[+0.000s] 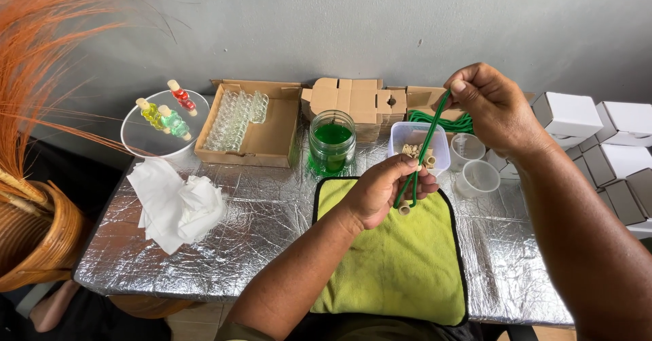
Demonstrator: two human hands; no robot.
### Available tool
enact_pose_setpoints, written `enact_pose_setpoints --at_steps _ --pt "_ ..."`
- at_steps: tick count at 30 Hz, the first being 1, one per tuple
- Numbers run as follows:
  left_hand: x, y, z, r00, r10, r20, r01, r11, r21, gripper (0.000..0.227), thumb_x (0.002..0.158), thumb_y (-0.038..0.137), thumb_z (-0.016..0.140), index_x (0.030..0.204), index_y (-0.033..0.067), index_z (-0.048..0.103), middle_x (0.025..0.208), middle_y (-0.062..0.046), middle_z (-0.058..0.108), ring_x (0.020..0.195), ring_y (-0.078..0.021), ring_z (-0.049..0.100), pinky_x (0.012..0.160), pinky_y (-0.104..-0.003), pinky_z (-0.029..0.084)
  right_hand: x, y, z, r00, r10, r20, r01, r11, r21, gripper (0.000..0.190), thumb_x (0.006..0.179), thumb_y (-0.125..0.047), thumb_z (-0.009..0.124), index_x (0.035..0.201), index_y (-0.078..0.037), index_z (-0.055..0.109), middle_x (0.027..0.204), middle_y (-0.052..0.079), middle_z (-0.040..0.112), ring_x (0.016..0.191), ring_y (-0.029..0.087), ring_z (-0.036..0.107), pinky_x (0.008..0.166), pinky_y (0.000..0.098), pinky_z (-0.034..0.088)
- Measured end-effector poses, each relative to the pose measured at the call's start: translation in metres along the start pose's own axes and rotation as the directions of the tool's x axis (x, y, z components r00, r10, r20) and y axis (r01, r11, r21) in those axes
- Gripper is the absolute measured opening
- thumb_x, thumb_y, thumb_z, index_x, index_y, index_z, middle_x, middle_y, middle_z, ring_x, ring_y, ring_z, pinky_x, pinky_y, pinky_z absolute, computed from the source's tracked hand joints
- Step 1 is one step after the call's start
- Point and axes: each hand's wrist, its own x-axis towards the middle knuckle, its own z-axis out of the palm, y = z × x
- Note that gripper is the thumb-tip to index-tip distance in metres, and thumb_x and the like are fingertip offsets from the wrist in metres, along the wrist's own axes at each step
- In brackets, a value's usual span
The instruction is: Threading a green string through a wooden cap and attaching it to a small perfume bottle.
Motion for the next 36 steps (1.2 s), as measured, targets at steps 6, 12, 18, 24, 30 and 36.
enact_pose_setpoints --at_steps 6,12,18,24,30,36 --pt "-0.002 -0.004 0.002 0.997 -0.040 -0.063 0.042 0.999 0.025 0.028 0.101 0.030 0.058 0.104 0.0040 0.068 0.103 -0.015 0.075 0.101 -0.0297 0.075 0.074 -0.033 0.051 0.004 0.000 -0.006 0.996 0.072 -0.047 -0.074 0.997 -0.037 0.013 0.115 -0.019 0.054 0.110 -0.009 0.059 0.097 0.004 0.065 0.090 0.013 0.064 0.088 0.0269 0.055" --pt "-0.003 -0.007 0.002 0.998 -0.037 -0.059 0.040 0.998 0.057 0.023 0.102 0.029 0.056 0.101 0.0086 0.067 0.100 -0.013 0.076 0.097 -0.0264 0.076 0.056 -0.028 0.041 0.006 0.000 -0.010 0.990 0.116 -0.078 -0.121 0.990 -0.070 0.014 0.116 -0.022 0.053 0.110 -0.011 0.058 0.100 0.004 0.067 0.093 0.012 0.064 0.091 0.0259 0.054" --pt "-0.006 -0.011 0.004 0.990 -0.074 -0.121 0.084 0.993 0.081 0.023 0.100 0.029 0.057 0.103 0.0094 0.068 0.101 -0.012 0.077 0.098 -0.0251 0.076 0.070 -0.027 0.046 0.007 -0.002 -0.009 0.987 0.126 -0.095 -0.131 0.990 -0.051 0.013 0.117 -0.020 0.051 0.109 -0.011 0.056 0.099 0.007 0.069 0.093 0.013 0.067 0.091 0.0261 0.055" --pt "-0.012 -0.013 0.004 0.985 -0.103 -0.137 0.107 0.994 0.020 0.023 0.098 0.024 0.059 0.102 0.0036 0.068 0.102 -0.016 0.075 0.098 -0.0285 0.075 0.088 -0.034 0.058 0.008 0.007 -0.010 0.984 0.135 -0.120 -0.142 0.989 -0.049 0.014 0.117 -0.022 0.052 0.110 -0.011 0.056 0.097 0.007 0.068 0.092 0.013 0.068 0.089 0.0245 0.056" --pt "-0.013 -0.017 0.001 0.983 -0.102 -0.152 0.106 0.994 0.020 0.021 0.100 0.023 0.059 0.103 0.0037 0.068 0.103 -0.016 0.074 0.098 -0.0293 0.075 0.086 -0.035 0.060 0.010 0.014 -0.010 0.979 0.149 -0.136 -0.154 0.988 -0.025 0.015 0.117 -0.024 0.053 0.111 -0.010 0.057 0.095 0.006 0.067 0.091 0.013 0.069 0.087 0.0240 0.058" --pt "-0.016 -0.017 -0.001 0.974 -0.127 -0.185 0.133 0.991 0.021 0.020 0.098 0.023 0.061 0.100 0.0041 0.067 0.102 -0.016 0.074 0.097 -0.0297 0.076 0.083 -0.034 0.062 0.011 0.016 -0.009 0.978 0.155 -0.138 -0.159 0.987 -0.015 0.015 0.117 -0.023 0.052 0.110 -0.010 0.055 0.095 0.006 0.066 0.090 0.013 0.069 0.087 0.0237 0.058"
